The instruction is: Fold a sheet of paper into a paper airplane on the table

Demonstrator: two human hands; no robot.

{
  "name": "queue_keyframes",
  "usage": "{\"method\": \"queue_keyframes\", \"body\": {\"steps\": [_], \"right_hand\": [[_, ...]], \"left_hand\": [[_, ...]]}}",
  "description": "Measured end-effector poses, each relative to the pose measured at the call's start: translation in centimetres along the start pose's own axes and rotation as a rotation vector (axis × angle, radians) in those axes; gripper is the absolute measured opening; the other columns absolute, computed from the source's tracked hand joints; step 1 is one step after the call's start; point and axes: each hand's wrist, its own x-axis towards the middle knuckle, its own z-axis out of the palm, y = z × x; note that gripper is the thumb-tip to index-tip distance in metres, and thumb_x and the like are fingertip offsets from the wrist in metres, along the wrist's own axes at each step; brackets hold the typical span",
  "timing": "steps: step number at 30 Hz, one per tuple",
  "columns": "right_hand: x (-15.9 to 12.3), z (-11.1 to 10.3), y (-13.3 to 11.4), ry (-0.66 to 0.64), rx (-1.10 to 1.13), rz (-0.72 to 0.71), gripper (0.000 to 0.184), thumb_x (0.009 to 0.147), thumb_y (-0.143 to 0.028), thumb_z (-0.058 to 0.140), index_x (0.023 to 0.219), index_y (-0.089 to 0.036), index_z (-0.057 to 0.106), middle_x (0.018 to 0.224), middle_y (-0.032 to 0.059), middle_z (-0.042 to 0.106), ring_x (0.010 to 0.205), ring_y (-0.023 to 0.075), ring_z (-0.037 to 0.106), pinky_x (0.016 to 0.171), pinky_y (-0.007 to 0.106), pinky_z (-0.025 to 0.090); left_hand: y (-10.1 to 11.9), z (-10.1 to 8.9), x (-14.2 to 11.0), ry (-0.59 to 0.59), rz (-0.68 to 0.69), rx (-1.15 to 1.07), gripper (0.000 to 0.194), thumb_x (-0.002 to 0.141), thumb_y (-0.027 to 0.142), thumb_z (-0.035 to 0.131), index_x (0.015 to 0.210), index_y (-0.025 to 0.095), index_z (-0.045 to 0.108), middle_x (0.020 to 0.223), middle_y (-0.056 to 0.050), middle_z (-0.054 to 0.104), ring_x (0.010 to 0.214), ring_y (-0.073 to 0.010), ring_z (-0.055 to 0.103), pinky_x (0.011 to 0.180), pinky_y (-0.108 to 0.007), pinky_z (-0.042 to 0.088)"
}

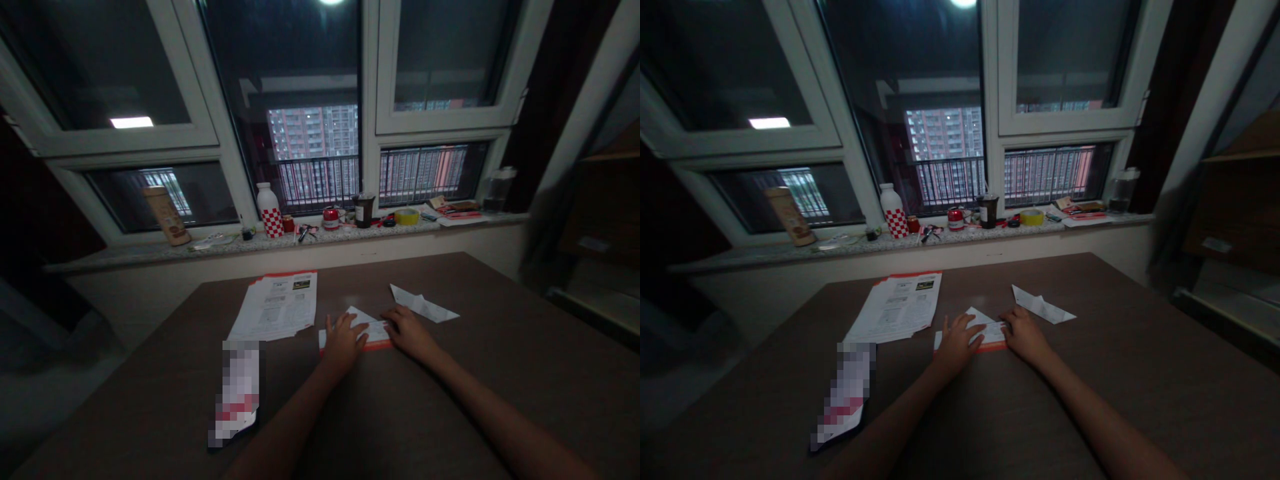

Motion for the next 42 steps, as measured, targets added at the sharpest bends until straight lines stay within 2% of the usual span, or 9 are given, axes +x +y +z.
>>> {"method": "queue_keyframes", "body": {"steps": [9, 21, 31, 36, 42], "right_hand": [[0.2, -0.1, 0.1, -0.012, -0.005, 0.002, 0.031, 0.085, -0.023, 0.055, 0.112, -0.017, 0.067, 0.105, 0.0117, 0.063, 0.106, 0.0249, 0.055, 0.097, 0.035, 0.043], [0.1, 0.3, 0.0, -0.034, 0.019, 0.029, 0.034, 0.084, -0.021, 0.053, 0.114, -0.016, 0.067, 0.104, 0.0128, 0.061, 0.107, 0.0259, 0.052, 0.097, 0.036, 0.041], [-0.1, 0.4, -0.1, -0.002, 0.101, 0.027, 0.022, 0.082, -0.018, 0.055, 0.101, -0.016, 0.066, 0.105, 0.0119, 0.059, 0.108, 0.0256, 0.049, 0.097, 0.037, 0.04], [0.0, 0.2, 0.3, -0.006, 0.191, 0.001, 0.026, 0.078, -0.016, 0.059, 0.103, -0.017, 0.065, 0.103, 0.0098, 0.061, 0.104, 0.0247, 0.052, 0.094, 0.038, 0.042], [-0.1, -0.8, 0.3, -0.086, 0.292, -0.106, 0.025, 0.076, -0.018, 0.063, 0.1, -0.019, 0.069, 0.099, 0.0086, 0.064, 0.1, 0.025, 0.054, 0.092, 0.041, 0.043]], "left_hand": [[-0.3, 0.2, 0.4, 0.058, -0.043, 0.033, 0.025, 0.093, 0.033, 0.052, 0.114, 0.032, 0.066, 0.117, -0.005, 0.058, 0.116, -0.0257, 0.048, 0.11, -0.064, 0.016], [0.0, -0.1, 0.2, 0.041, -0.025, 0.042, 0.028, 0.094, 0.034, 0.049, 0.118, 0.033, 0.063, 0.121, -0.005, 0.057, 0.117, -0.0256, 0.048, 0.109, -0.065, 0.015], [0.0, -0.4, 0.1, 0.011, -0.03, 0.019, 0.029, 0.094, 0.036, 0.048, 0.12, 0.034, 0.062, 0.125, -0.004, 0.057, 0.121, -0.0255, 0.047, 0.111, -0.066, 0.012], [-0.3, 0.1, 0.0, 0.004, -0.009, 0.01, 0.037, 0.093, 0.047, 0.046, 0.126, 0.034, 0.057, 0.137, -0.003, 0.053, 0.13, -0.0278, 0.041, 0.111, -0.067, 0.004], [-0.8, 0.8, 0.0, -0.038, -0.01, 0.007, 0.051, 0.09, 0.06, 0.043, 0.133, 0.033, 0.05, 0.148, -0.002, 0.043, 0.141, -0.0323, 0.023, 0.108, -0.072, -0.002]]}}
